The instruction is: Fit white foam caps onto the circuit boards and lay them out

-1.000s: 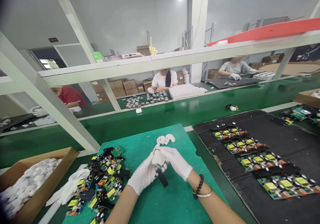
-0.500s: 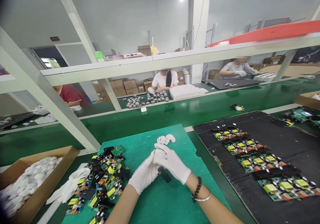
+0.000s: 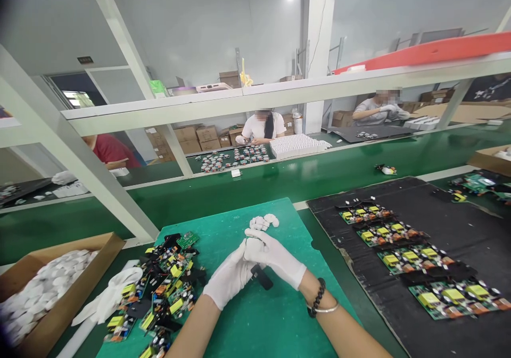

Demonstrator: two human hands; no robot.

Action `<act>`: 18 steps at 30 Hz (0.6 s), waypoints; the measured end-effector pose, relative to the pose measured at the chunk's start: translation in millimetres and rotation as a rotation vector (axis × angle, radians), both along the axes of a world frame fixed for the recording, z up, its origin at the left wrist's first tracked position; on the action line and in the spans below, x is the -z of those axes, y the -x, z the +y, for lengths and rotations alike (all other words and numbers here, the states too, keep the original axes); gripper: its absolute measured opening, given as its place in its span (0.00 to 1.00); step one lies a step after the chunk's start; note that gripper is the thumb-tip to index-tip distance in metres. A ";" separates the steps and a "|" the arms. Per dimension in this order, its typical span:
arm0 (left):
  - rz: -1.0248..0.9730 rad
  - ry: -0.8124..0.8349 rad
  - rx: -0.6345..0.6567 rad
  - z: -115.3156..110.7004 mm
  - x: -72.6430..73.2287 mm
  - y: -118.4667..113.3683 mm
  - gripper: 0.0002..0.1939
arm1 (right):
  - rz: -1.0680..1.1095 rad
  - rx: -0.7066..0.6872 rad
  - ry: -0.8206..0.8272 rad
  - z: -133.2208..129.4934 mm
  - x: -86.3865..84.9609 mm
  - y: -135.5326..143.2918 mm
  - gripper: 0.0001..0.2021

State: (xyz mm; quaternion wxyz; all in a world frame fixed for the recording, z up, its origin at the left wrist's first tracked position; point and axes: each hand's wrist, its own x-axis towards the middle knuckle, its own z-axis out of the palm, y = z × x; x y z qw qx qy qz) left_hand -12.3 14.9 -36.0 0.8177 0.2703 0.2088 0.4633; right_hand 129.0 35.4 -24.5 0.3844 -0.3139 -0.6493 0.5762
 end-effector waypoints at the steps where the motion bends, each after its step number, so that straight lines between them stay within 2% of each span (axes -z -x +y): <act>1: -0.001 0.003 -0.004 0.1 0.5 -0.2 0.15 | 0.000 0.020 -0.026 -0.2 0.8 0.4 0.27; 4: -0.001 0.020 -0.011 -0.3 0.2 -1.0 0.15 | -0.003 0.058 -0.095 -0.9 2.7 0.7 0.26; 11: -0.006 0.040 -0.058 -4.1 -7.1 -2.3 0.10 | 0.116 -0.049 -0.040 2.1 2.1 2.1 0.28; 18: -0.013 0.040 -0.073 -6.1 -4.9 -4.0 0.11 | 0.016 0.115 -0.142 -4.9 7.7 9.1 0.33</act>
